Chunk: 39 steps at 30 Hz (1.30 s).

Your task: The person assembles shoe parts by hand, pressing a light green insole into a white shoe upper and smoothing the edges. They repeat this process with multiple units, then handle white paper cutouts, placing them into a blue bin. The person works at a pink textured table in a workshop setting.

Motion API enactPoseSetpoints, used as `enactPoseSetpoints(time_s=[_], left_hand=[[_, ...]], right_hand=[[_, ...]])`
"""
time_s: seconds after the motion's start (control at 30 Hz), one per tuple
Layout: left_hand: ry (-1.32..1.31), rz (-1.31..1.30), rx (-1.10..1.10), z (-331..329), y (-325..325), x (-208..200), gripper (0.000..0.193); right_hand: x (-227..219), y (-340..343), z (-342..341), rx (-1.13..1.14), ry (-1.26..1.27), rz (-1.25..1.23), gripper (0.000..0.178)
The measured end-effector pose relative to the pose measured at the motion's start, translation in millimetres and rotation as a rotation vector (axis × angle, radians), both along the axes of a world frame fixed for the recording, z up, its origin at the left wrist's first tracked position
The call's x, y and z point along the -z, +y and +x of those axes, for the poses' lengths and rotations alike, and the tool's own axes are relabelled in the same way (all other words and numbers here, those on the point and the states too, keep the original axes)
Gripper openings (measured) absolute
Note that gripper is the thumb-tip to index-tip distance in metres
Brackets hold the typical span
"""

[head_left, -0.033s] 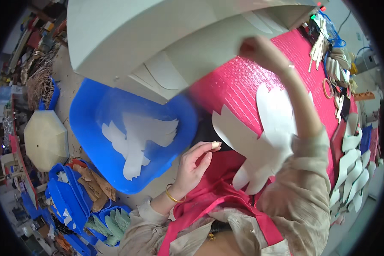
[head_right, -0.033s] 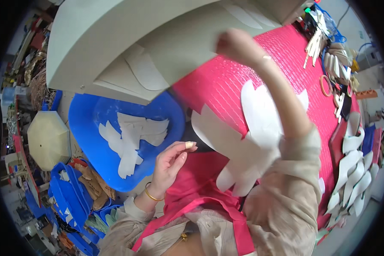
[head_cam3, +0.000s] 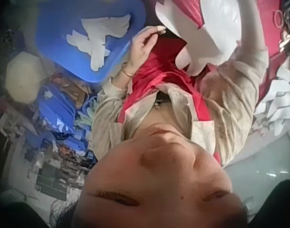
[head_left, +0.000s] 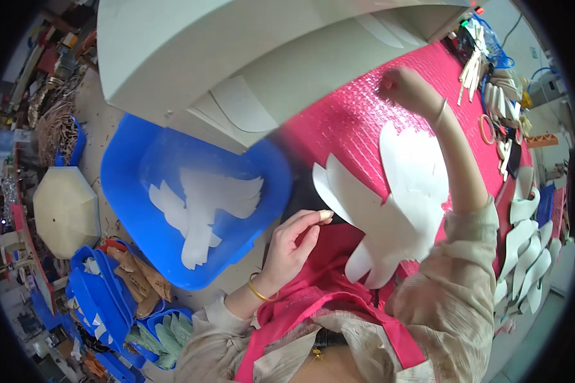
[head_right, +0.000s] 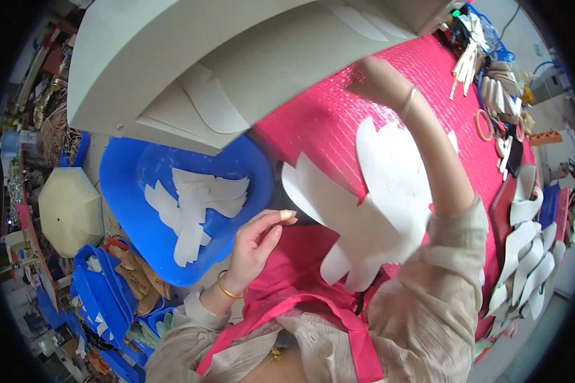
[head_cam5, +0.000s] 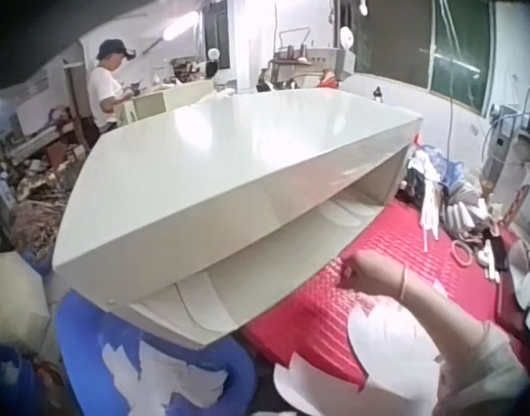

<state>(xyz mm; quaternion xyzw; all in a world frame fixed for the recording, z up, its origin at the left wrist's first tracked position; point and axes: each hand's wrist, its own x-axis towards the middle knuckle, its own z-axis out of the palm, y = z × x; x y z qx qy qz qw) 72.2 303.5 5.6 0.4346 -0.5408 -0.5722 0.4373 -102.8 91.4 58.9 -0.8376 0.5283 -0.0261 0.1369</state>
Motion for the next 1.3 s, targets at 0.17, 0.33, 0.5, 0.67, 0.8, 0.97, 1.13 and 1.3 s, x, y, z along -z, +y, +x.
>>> enactPoseSetpoints(time_s=[0.17,0.33,0.5,0.67,0.8,0.97,1.13,1.3], left_hand=[[-0.099,-0.248,0.134,-69,-17,0,0.04],[-0.028,-0.141,0.029,-107,-36,22,0.069],[0.078,-0.129,-0.178,-131,-71,48,0.066],[0.227,0.018,0.022,-140,-92,29,0.078],[0.032,0.108,0.232,-143,-89,54,0.066],[-0.675,-0.466,0.401,-137,-64,29,0.039],[-0.486,-0.544,0.219,-150,-38,32,0.034],[-0.032,-0.101,0.101,-107,-9,14,0.039]], right_hand=[[59,30,-99,0.244,0.146,0.244,0.059],[56,41,-112,0.386,-0.05,0.262,0.05],[41,55,-110,0.364,-0.267,0.365,0.03],[38,93,-130,0.129,-0.858,0.585,0.016],[48,160,-169,0.238,-1.302,0.116,0.021],[12,304,-373,0.459,-0.699,-0.621,0.005],[-69,276,-319,0.573,-1.611,-0.316,0.023],[-51,77,-127,0.323,-1.215,0.222,0.023]])
